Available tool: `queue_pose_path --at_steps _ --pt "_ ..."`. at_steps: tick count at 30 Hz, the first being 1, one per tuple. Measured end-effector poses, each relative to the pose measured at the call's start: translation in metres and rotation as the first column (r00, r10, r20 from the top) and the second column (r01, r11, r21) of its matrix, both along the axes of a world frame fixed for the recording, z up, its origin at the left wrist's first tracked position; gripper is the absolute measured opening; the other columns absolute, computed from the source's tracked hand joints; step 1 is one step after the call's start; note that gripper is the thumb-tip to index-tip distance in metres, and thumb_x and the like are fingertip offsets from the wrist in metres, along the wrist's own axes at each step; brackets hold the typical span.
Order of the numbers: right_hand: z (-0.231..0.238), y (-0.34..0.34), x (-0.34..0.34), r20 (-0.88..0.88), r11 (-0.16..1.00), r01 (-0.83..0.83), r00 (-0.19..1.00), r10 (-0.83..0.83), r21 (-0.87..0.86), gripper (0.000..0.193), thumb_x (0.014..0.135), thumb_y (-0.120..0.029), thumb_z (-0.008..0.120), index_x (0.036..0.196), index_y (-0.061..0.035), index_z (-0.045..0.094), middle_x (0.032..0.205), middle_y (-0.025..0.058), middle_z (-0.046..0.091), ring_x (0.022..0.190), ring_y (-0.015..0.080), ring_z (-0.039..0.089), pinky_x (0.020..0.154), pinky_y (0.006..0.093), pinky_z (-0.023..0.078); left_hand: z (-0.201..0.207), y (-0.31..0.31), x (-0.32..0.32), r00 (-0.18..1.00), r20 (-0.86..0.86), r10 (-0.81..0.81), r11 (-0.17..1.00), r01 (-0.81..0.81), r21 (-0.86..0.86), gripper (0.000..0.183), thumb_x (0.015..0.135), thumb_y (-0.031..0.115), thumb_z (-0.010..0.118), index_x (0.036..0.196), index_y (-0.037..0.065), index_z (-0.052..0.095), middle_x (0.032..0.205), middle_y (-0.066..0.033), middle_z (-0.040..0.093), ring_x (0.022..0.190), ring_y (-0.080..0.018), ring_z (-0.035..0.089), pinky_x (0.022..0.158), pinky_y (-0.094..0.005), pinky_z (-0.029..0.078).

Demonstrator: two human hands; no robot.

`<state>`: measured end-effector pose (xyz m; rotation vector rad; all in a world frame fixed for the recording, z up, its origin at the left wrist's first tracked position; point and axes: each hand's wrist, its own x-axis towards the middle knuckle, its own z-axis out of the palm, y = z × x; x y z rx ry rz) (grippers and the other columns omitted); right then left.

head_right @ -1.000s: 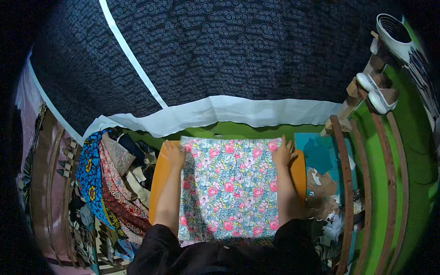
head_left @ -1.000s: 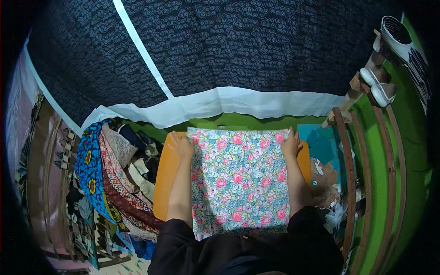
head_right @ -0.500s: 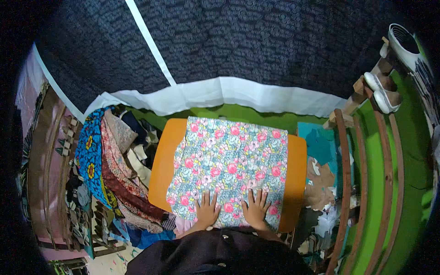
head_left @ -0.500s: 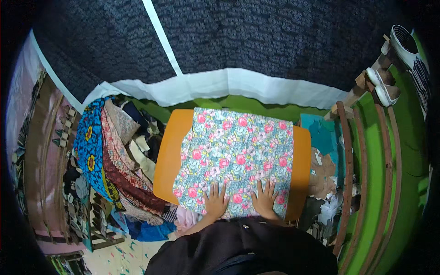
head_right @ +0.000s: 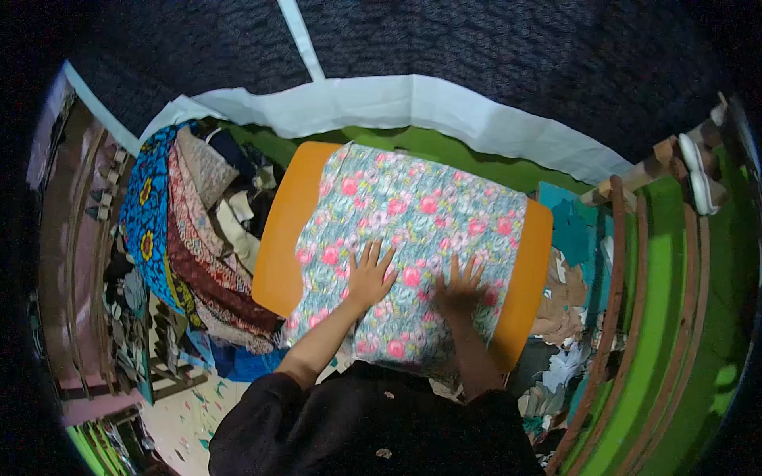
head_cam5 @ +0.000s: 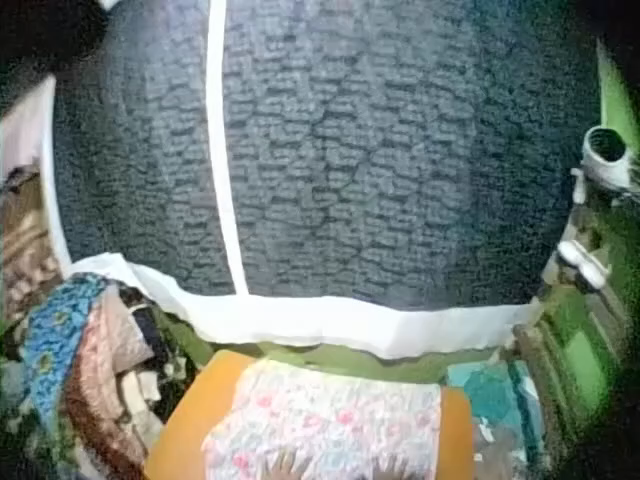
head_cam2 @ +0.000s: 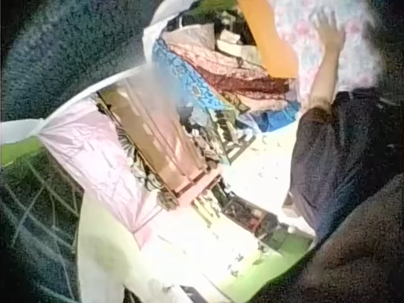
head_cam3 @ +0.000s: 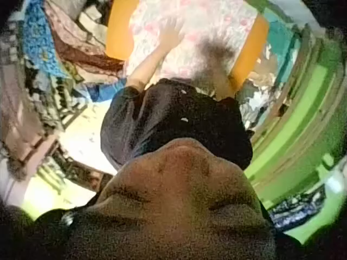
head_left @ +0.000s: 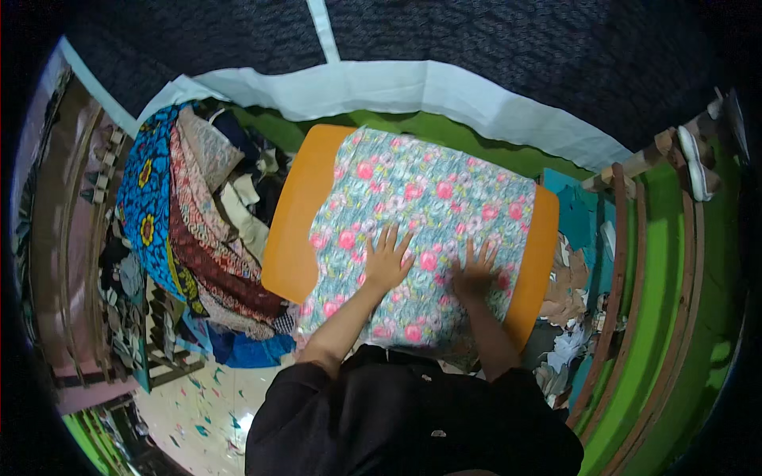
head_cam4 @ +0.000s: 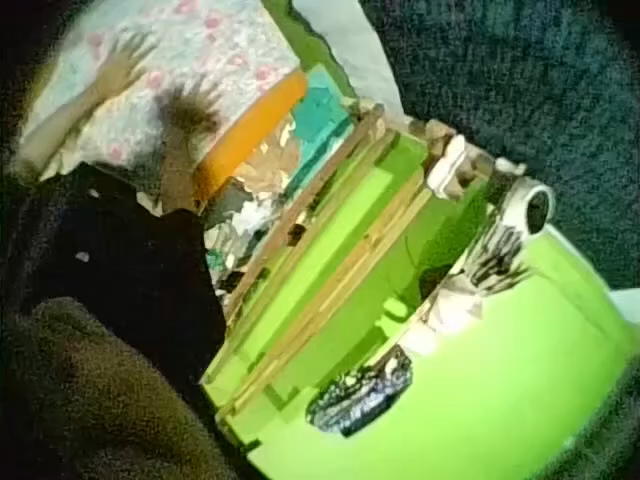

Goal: Folding various pieces of floral and solid-colored fabric on a table.

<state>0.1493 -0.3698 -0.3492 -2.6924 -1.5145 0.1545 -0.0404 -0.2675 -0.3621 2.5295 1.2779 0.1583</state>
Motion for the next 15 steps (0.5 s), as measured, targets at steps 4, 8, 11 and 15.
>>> queue_pose_path --at_steps 4,8,11,15 --pt "-0.012 0.017 0.009 0.042 0.999 0.028 0.999 -0.027 -0.023 0.059 0.085 -0.048 0.043 0.138 -0.0246 0.028 0.143 0.0180 0.019 0.130 0.0426 0.017 0.096 0.0674 0.014 -0.001 0.018 -0.001 0.997 0.070 0.014 1.000 -0.014 0.002 0.056 0.087 0.044 0.038 0.137 0.021 0.029 0.142 -0.0131 0.024 0.132 -0.0305 0.021 0.101 -0.0610 0.012" --pt "-0.007 0.020 0.009 -0.031 0.997 0.061 0.998 -0.063 -0.050 0.060 0.085 -0.048 0.043 0.138 -0.0254 0.026 0.144 0.0189 0.015 0.132 0.0417 0.010 0.098 0.0665 0.010 0.013 0.002 -0.045 0.923 0.378 0.064 0.997 -0.040 -0.072 0.045 0.085 0.027 0.046 0.128 0.012 0.041 0.130 -0.0169 0.040 0.122 -0.0344 0.034 0.098 -0.0598 0.017" --pt "-0.007 0.016 0.008 -0.119 0.993 0.112 0.986 -0.114 -0.025 0.060 0.086 -0.043 0.045 0.139 -0.0219 0.025 0.145 0.0180 0.012 0.133 0.0397 0.008 0.099 0.0644 0.005 0.009 -0.037 -0.114 0.774 0.575 0.267 0.927 -0.369 0.067 0.045 0.077 0.013 0.055 0.120 0.004 0.044 0.115 -0.0201 0.046 0.110 -0.0349 0.041 0.093 -0.0520 0.025" --pt "-0.003 0.005 -0.045 -0.164 0.992 0.031 0.986 -0.010 0.123 0.062 0.085 -0.036 0.048 0.138 -0.0139 0.026 0.143 0.0198 0.017 0.131 0.0402 0.014 0.099 0.0640 0.005 -0.016 -0.089 -0.199 0.504 0.716 0.484 0.703 -0.711 0.025 0.046 0.074 0.013 0.060 0.115 -0.004 0.046 0.113 -0.0226 0.046 0.105 -0.0322 0.044 0.091 -0.0418 0.032"
